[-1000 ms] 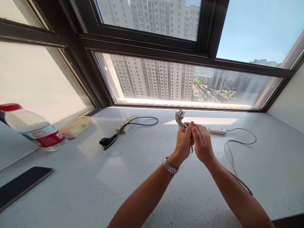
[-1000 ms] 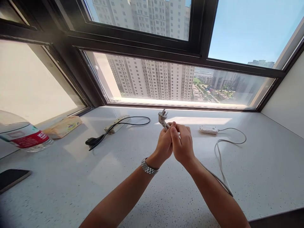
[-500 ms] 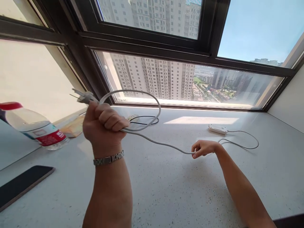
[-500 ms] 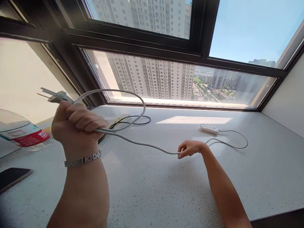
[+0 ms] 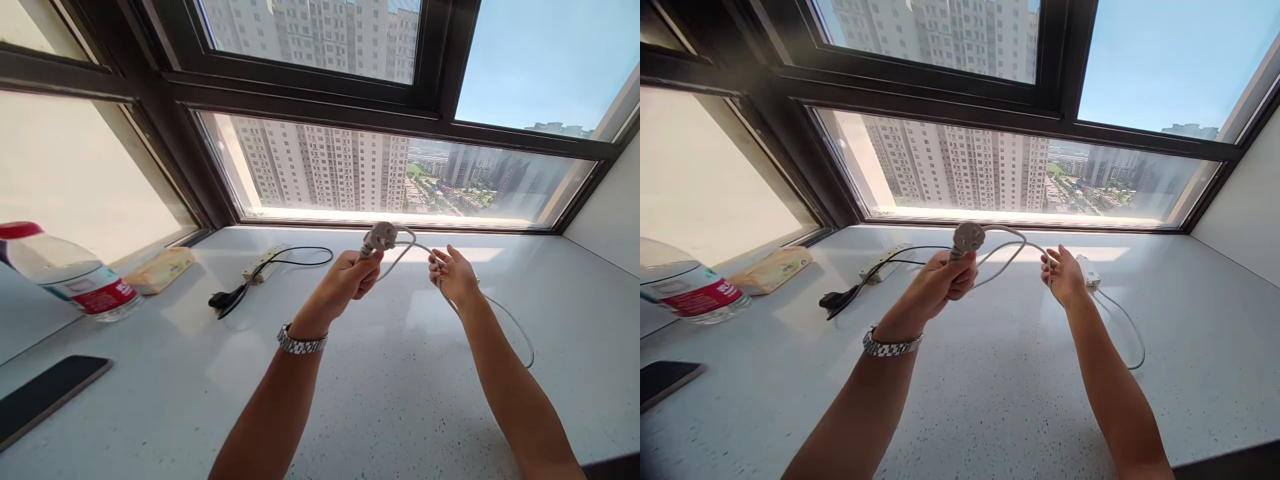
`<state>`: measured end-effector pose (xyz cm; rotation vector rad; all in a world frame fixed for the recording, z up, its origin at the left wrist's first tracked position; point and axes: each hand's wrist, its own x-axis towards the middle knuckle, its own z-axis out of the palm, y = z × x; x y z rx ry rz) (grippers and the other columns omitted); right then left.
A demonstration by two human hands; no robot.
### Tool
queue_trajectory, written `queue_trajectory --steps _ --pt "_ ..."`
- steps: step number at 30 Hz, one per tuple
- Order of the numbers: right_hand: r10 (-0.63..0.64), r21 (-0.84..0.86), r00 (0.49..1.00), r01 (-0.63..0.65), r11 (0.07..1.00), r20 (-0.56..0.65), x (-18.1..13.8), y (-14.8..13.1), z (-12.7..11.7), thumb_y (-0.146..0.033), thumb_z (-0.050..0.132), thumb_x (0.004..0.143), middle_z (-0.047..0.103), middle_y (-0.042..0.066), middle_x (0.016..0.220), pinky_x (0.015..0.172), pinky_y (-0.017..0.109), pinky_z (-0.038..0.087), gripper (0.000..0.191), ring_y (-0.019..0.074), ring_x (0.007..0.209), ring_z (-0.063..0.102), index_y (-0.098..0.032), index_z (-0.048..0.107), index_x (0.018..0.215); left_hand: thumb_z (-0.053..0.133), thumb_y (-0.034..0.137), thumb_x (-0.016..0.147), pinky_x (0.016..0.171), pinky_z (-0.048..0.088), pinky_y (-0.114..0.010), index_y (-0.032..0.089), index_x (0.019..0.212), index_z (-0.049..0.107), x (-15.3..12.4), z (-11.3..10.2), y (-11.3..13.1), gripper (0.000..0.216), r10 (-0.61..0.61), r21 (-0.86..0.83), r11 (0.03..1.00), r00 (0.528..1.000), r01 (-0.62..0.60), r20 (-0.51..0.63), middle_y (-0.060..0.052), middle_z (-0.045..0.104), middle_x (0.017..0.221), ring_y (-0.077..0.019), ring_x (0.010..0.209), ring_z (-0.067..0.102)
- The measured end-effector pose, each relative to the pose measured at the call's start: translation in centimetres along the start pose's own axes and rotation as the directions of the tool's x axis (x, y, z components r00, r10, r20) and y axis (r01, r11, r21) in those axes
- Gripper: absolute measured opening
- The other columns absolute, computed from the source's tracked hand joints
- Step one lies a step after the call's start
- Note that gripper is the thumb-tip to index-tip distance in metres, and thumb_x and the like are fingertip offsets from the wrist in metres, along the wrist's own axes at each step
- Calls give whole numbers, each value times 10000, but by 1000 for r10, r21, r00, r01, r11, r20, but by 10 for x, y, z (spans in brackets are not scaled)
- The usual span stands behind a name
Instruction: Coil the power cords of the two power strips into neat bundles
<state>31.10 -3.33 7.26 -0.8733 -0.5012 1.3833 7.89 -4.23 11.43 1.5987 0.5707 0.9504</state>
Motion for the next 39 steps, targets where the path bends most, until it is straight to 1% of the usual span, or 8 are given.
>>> queue_trajectory --steps 7,15,19,24,28,32,36,39 --pt "-219 366 959 142 920 180 -66 10 43 -591 388 908 657 139 1143 864 357 547 533 224 1047 632 -139 598 1096 602 602 729 449 155 -226 187 521 289 26 60 -60 560 112 307 947 993 -92 -48 62 264 496 -59 491 223" --pt "-349 199 849 292 936 397 -66 13 41 -740 413 812 597 87 1287 1016 408 430 615 229 1232 513 -253 612 1131 610 602 728 422 153 -223 176 480 364 23 54 -63 551 -25 151 988 984 -2 175 68 280 443 -46 436 222" --pt "-421 -81 856 462 883 298 -53 15 34 -686 488 822 595 48 1269 1007 411 410 508 225 1204 527 -286 600 1114 654 590 732 391 187 -196 161 503 427 26 40 -51 536 2 -126 992 998 5 55 51 360 487 -49 431 282" --pt "-40 -562 830 411 717 556 -36 41 27 -548 706 730 624 94 1156 931 398 441 503 234 1072 578 -219 602 1096 582 577 834 529 450 -212 170 514 320 25 0 -25 580 101 -433 881 970 -190 -219 29 446 557 -91 526 478" --pt "206 -783 811 409 469 547 -18 76 20 -494 710 736 647 69 941 768 341 484 439 178 821 608 -173 601 1014 310 486 985 394 328 -180 173 513 220 15 -32 -6 573 88 -626 721 935 -299 -345 71 228 447 -62 345 235" --pt "688 -918 608 285 275 395 1 90 5 -381 661 771 617 5 680 638 275 466 224 130 613 580 -161 622 775 207 380 1022 316 186 -189 169 533 123 -10 -63 14 539 228 -635 540 822 -552 -521 61 101 416 -70 327 55" --pt "608 -961 781 256 -105 142 14 67 -14 -400 674 750 579 2 570 549 260 385 284 128 541 538 -168 595 605 418 305 971 260 117 -187 160 533 110 -47 -91 35 554 451 -481 523 707 -703 -545 66 25 388 -62 283 -7" --pt "384 -980 919 150 -132 88 20 42 -26 -457 695 732 451 -25 475 476 249 275 397 89 461 392 -171 531 510 552 377 884 227 60 -238 183 487 76 -66 -98 47 650 453 -391 723 818 -570 -354 68 -65 402 -65 265 -57"
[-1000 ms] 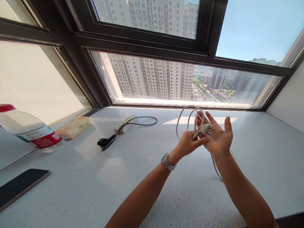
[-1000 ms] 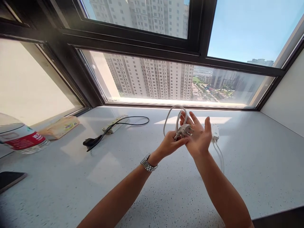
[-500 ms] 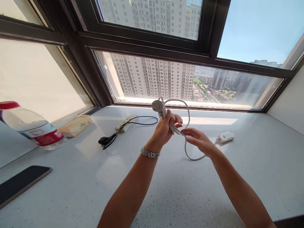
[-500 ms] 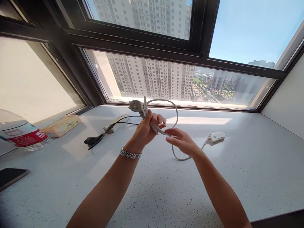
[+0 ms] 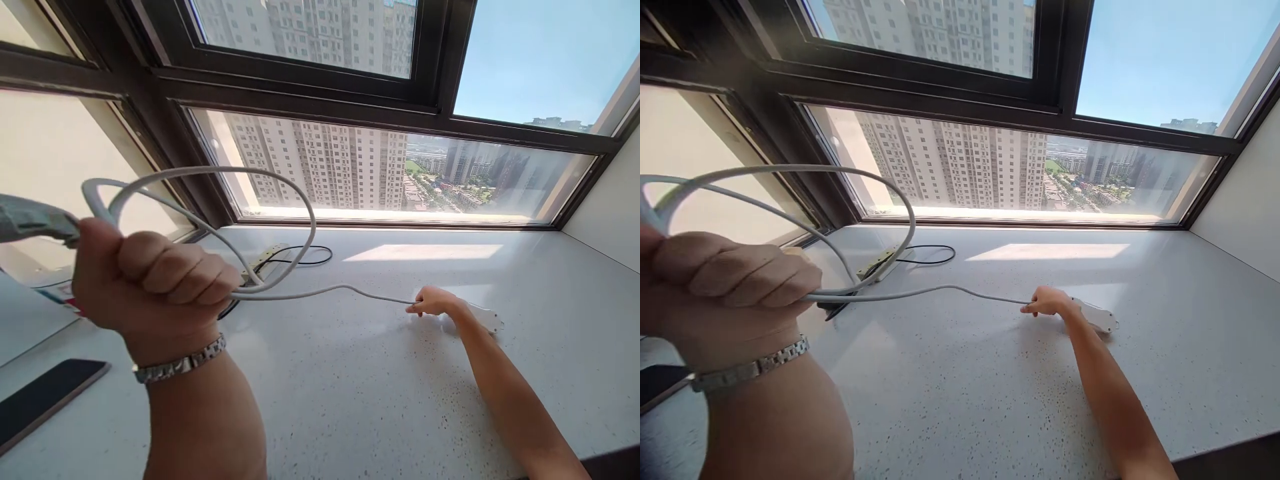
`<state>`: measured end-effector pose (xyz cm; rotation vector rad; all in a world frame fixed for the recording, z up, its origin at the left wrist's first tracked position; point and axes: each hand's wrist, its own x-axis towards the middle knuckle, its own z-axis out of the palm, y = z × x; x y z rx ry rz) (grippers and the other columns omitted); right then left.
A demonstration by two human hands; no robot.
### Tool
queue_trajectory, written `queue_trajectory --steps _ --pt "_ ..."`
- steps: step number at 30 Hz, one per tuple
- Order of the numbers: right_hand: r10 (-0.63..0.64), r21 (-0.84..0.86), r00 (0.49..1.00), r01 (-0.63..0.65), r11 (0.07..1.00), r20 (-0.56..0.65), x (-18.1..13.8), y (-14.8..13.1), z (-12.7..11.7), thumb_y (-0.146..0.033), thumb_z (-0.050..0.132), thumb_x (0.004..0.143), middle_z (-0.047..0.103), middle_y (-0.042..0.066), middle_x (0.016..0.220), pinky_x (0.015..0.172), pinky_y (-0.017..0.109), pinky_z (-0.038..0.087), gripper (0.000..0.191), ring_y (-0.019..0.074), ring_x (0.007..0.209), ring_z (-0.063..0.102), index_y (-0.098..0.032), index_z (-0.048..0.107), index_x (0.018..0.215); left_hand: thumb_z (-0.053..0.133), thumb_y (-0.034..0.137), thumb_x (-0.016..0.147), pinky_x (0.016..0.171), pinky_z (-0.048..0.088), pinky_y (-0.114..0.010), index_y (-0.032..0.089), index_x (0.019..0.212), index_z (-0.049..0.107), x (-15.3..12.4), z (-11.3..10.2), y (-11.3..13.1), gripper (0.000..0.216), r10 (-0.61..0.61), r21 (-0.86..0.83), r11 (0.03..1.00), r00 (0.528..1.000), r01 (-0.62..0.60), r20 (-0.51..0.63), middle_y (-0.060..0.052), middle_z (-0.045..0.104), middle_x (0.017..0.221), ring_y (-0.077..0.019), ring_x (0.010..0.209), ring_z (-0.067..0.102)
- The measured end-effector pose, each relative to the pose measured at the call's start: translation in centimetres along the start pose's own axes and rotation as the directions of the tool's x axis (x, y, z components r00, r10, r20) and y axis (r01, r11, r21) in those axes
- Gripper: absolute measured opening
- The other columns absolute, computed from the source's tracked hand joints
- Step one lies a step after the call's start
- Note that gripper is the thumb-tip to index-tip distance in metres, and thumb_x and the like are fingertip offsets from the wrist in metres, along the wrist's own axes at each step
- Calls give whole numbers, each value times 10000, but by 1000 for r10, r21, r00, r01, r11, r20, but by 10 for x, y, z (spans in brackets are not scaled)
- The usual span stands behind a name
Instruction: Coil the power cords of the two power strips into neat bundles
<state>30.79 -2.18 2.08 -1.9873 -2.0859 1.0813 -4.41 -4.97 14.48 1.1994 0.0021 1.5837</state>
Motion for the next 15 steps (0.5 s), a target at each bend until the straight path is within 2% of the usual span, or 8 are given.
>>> queue_trajectory --steps 2,3,4,6,8,10,13,15 --pt "-15 287 996 40 957 -89 -5 6 -11 -435 722 712 384 -55 460 435 230 199 397 60 432 281 -174 493 519 481 454 908 247 53 -236 201 467 75 -2 6 1 651 -169 113 980 985 163 46 66 -62 411 -64 285 -49" --pt "-26 484 993 81 871 -119 -7 7 -15 -407 733 705 364 -68 461 418 220 166 377 50 424 236 -176 484 541 398 474 941 272 83 -211 203 459 99 -2 11 -3 629 -242 153 960 969 234 42 64 -33 412 -59 302 -20" --pt "-31 659 990 117 743 -141 -9 5 -17 -385 732 708 348 -80 463 403 210 144 350 44 417 202 -179 484 573 313 477 969 301 123 -187 200 452 137 -1 17 -9 612 -306 185 937 951 295 37 62 5 410 -52 318 17" --pt "-35 857 984 170 486 -175 -12 -3 -18 -369 692 744 310 -100 473 375 192 143 296 44 405 171 -188 482 641 268 485 981 350 192 -166 189 447 224 0 30 -28 612 -408 246 889 912 385 45 61 83 408 -40 340 94" --pt "-45 905 972 229 359 -229 -14 -18 -13 -401 613 806 300 -100 491 362 184 216 281 56 397 210 -206 452 683 427 546 920 357 196 -173 186 452 275 0 44 -53 610 -482 332 840 872 430 90 63 151 408 -39 349 150" --pt "-60 927 954 300 224 -294 -16 -35 -5 -456 545 848 379 -71 522 394 203 348 304 80 418 346 -219 426 698 590 611 800 359 164 -184 189 468 294 -2 57 -81 613 -505 435 805 850 403 148 65 204 426 -42 369 184" --pt "-78 919 915 393 -43 -395 -23 -59 5 -621 481 846 571 15 663 536 299 518 408 162 601 588 -225 473 750 625 596 771 394 171 -198 176 507 365 -9 72 -118 559 -541 623 724 804 296 247 56 280 464 -47 417 232" --pt "-103 895 891 432 -109 -443 -33 -69 9 -760 400 807 652 74 823 642 367 560 556 228 776 661 -221 537 826 621 548 785 417 188 -209 168 518 380 -13 77 -136 523 -593 719 653 750 237 291 52 300 488 -55 450 257"
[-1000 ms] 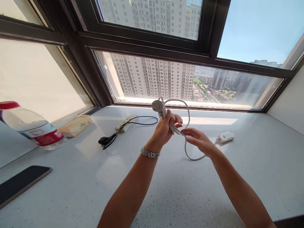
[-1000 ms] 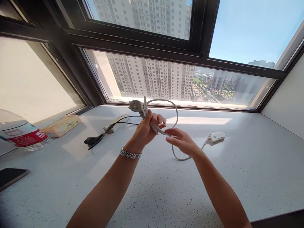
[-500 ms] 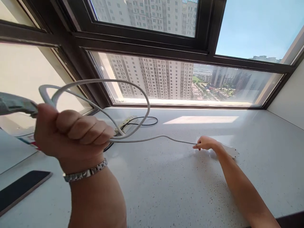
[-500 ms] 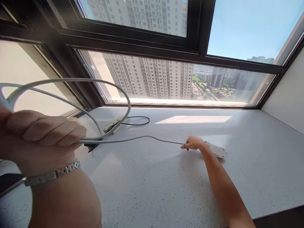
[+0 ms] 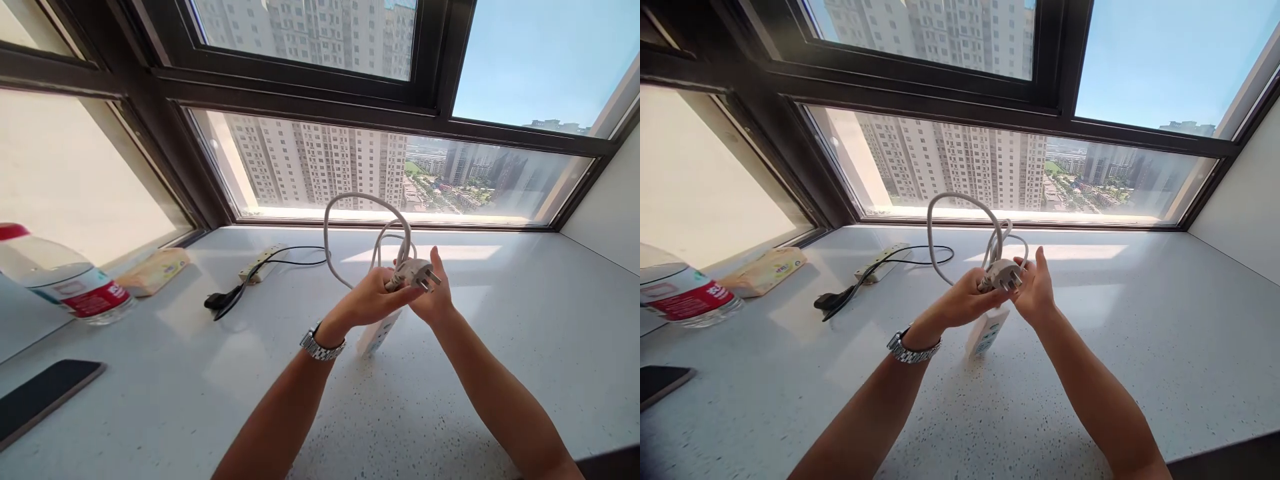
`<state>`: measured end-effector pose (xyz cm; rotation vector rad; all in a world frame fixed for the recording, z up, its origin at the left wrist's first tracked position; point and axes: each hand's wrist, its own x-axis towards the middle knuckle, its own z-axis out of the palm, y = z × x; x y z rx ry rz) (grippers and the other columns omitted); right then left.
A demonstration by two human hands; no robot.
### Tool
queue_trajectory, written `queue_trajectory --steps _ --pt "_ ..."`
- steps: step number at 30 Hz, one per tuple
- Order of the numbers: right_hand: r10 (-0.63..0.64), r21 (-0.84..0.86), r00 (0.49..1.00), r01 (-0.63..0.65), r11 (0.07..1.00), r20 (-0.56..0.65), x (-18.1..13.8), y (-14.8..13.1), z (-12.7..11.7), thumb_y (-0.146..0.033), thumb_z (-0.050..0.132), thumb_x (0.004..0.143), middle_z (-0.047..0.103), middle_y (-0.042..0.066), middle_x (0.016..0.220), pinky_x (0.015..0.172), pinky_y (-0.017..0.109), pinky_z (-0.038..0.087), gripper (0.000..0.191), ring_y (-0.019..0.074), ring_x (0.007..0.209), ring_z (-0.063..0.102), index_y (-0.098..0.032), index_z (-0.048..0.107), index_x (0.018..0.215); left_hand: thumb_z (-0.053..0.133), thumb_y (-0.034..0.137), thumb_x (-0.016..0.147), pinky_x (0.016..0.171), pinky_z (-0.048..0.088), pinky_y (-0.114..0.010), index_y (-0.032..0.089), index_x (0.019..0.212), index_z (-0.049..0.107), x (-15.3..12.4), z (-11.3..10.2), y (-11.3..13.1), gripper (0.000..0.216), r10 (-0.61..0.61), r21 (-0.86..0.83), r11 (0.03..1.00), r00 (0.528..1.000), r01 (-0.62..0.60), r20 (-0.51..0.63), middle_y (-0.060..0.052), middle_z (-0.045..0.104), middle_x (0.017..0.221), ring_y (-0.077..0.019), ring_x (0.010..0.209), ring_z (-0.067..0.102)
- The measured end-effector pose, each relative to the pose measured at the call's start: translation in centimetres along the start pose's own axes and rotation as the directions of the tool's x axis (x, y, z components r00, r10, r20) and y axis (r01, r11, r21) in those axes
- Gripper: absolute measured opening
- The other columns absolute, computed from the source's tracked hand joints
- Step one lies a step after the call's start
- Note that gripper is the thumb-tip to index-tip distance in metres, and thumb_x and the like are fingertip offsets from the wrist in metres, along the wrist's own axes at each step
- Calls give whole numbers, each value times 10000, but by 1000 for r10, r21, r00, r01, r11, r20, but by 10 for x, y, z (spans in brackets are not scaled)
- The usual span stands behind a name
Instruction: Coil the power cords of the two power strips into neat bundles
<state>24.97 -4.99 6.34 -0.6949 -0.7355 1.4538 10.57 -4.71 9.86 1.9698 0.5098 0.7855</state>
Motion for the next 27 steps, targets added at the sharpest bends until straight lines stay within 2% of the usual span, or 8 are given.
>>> queue_trajectory --steps 6,10,14,16,18,21,23,27 --pt "-29 -31 993 33 999 119 -19 -14 7 -748 498 775 680 103 1096 835 429 536 611 269 965 668 -206 613 1031 671 504 747 424 195 -235 180 520 362 3 4 -1 502 -109 117 989 978 89 180 59 304 496 -69 455 267" --pt "-11 -36 971 21 999 239 -20 -18 7 -639 564 791 697 68 1014 806 393 526 510 213 832 674 -206 618 1056 715 457 714 411 226 -243 182 515 390 -4 -3 7 470 -145 138 985 940 107 309 47 354 486 -80 442 308" --pt "-41 27 973 36 999 225 -20 -27 7 -378 593 798 628 -32 725 650 290 514 262 134 634 618 -215 623 1000 726 445 693 427 266 -236 172 531 456 -5 -7 7 417 -164 92 986 886 138 434 40 398 490 -87 450 352" --pt "-83 87 978 67 994 190 -21 -32 7 -271 554 780 522 -66 599 576 255 484 165 107 541 552 -214 609 925 709 449 707 440 275 -226 169 578 493 -3 -6 3 377 -165 58 986 916 154 366 45 410 504 -87 459 367" --pt "-129 125 979 110 986 156 -22 -37 7 -218 509 773 414 -81 536 505 245 438 86 98 460 459 -222 571 832 740 429 673 455 281 -216 171 665 527 0 0 -1 335 -134 85 989 982 123 133 48 441 567 -88 490 387" --pt "-162 118 977 147 982 136 -24 -40 6 -185 475 772 327 -87 517 452 256 378 66 101 402 343 -236 515 757 773 350 628 525 327 -220 178 764 561 6 15 -10 305 39 250 968 991 -6 -126 21 520 710 -114 601 438" --pt "-156 117 975 138 983 161 -26 -42 5 -171 470 767 326 -87 516 443 258 363 75 99 389 315 -235 507 750 688 285 708 573 343 -232 172 722 554 8 27 -16 176 104 308 948 992 -79 -66 5 540 721 -129 645 445" --pt "-174 221 970 134 966 172 -29 -62 -10 -127 452 782 358 -96 507 414 223 365 125 75 366 319 -222 531 801 539 163 762 539 326 -217 160 625 483 10 42 -26 148 27 192 979 984 -62 177 28 476 588 -103 566 405"
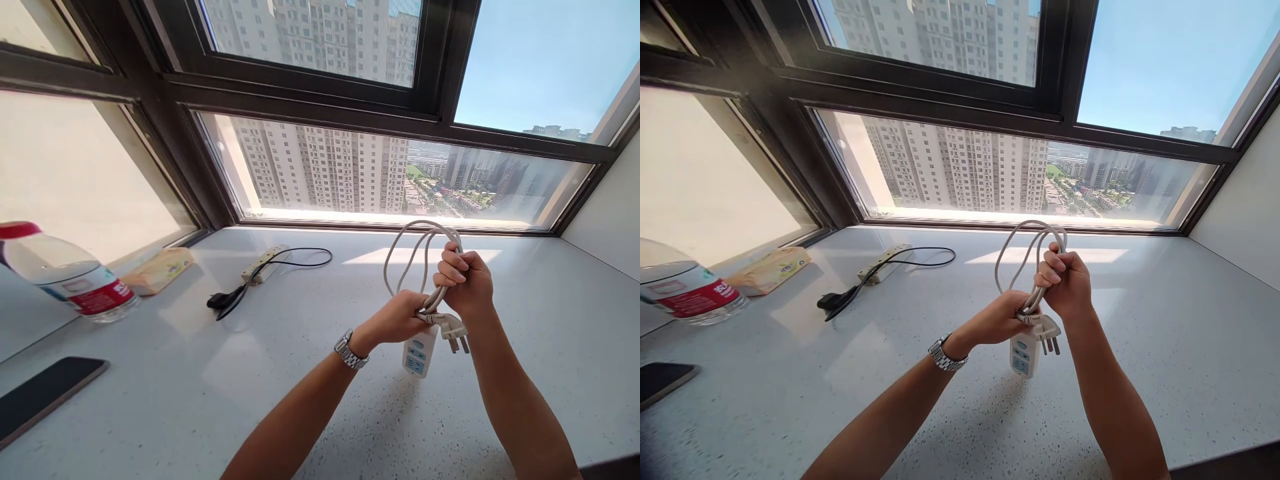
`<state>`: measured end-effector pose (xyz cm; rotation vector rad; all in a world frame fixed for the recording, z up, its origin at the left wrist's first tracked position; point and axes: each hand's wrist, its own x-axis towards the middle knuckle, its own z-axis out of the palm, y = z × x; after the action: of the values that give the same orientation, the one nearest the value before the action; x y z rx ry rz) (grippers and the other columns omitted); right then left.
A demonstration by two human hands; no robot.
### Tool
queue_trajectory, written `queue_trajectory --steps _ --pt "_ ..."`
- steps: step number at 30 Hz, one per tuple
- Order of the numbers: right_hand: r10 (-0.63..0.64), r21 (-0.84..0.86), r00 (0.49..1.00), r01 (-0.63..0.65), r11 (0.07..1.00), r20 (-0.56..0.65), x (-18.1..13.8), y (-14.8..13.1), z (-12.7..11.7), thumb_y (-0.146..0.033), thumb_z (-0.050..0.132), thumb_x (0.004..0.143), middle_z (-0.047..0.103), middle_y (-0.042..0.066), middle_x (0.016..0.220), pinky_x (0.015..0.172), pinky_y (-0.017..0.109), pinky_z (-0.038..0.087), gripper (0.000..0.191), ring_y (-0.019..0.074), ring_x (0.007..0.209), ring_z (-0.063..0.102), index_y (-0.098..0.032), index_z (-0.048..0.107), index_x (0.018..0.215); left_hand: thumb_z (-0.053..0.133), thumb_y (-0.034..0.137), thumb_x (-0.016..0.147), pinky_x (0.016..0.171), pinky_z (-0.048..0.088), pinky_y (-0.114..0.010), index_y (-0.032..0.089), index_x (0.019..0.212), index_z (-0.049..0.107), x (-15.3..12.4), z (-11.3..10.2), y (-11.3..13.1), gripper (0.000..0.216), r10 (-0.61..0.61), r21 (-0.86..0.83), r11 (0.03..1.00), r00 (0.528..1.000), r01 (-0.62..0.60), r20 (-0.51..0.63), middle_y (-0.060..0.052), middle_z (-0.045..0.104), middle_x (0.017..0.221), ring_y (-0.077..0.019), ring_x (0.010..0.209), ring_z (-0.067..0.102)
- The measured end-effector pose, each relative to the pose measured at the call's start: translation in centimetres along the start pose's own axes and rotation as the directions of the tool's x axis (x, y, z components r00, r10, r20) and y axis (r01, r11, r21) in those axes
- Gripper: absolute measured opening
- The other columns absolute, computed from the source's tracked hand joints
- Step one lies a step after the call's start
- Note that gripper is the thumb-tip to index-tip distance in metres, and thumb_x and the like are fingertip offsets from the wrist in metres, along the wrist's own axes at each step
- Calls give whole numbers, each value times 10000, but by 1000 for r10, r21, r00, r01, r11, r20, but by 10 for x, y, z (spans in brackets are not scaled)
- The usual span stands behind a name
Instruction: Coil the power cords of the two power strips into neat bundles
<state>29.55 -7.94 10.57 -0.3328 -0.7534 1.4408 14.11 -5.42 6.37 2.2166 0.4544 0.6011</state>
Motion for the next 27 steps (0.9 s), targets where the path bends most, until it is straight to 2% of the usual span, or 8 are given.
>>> queue_trajectory --steps 4,9,12,15,17,19,23,27 --pt "3 128 997 7 992 -80 1 -34 -26 -99 434 852 414 -105 508 393 179 401 165 53 356 375 -200 554 904 556 165 760 515 346 -207 159 640 505 -1 -3 -2 132 21 -101 995 984 -3 179 16 522 611 -100 548 443" --pt "44 188 979 -6 982 -198 14 -37 -51 -115 518 867 486 -100 515 437 171 492 103 55 388 481 -186 549 934 626 267 762 505 371 -218 150 606 546 0 -12 -10 210 -33 -265 962 990 69 135 -5 562 591 -107 528 480" --pt "-30 120 954 68 990 -298 25 -20 -54 -90 586 812 554 -86 534 493 176 536 122 68 478 584 -201 545 839 686 368 750 600 471 -255 134 637 583 2 -9 -21 280 -77 -582 807 995 98 61 -50 632 643 -143 604 578" --pt "-110 20 890 133 991 -442 34 -5 -57 -99 602 778 657 -46 635 568 214 571 113 110 639 678 -207 568 778 727 406 743 661 527 -287 136 622 542 7 0 -35 349 -202 -846 527 979 84 -28 -39 605 615 -158 620 625" --pt "-134 -24 844 142 990 -520 40 4 -64 -117 579 782 692 -25 703 613 235 581 97 126 711 694 -214 586 771 724 362 764 693 554 -310 137 660 540 11 6 -43 309 -327 -930 359 944 82 -43 -11 574 613 -149 593 632" --pt "-145 -101 826 106 989 -545 44 13 -74 -151 562 792 705 -13 757 653 255 584 79 132 747 691 -223 579 766 677 305 813 710 570 -331 138 726 548 15 10 -50 228 -490 -951 282 871 130 -26 1 559 632 -140 579 629" --pt "-149 -379 863 -52 924 -483 52 34 -99 -277 550 812 683 -2 759 675 294 575 101 150 744 672 -238 510 727 596 272 870 637 565 -329 150 731 502 18 16 -69 208 -702 -895 334 712 297 -26 -15 543 623 -153 569 614" --pt "-66 -515 885 -207 832 -461 50 51 -107 -317 611 786 674 31 748 607 288 541 120 168 702 661 -216 561 748 697 336 780 505 483 -270 170 707 479 13 14 -94 283 -750 -795 459 653 397 -107 0 523 565 -155 499 559"
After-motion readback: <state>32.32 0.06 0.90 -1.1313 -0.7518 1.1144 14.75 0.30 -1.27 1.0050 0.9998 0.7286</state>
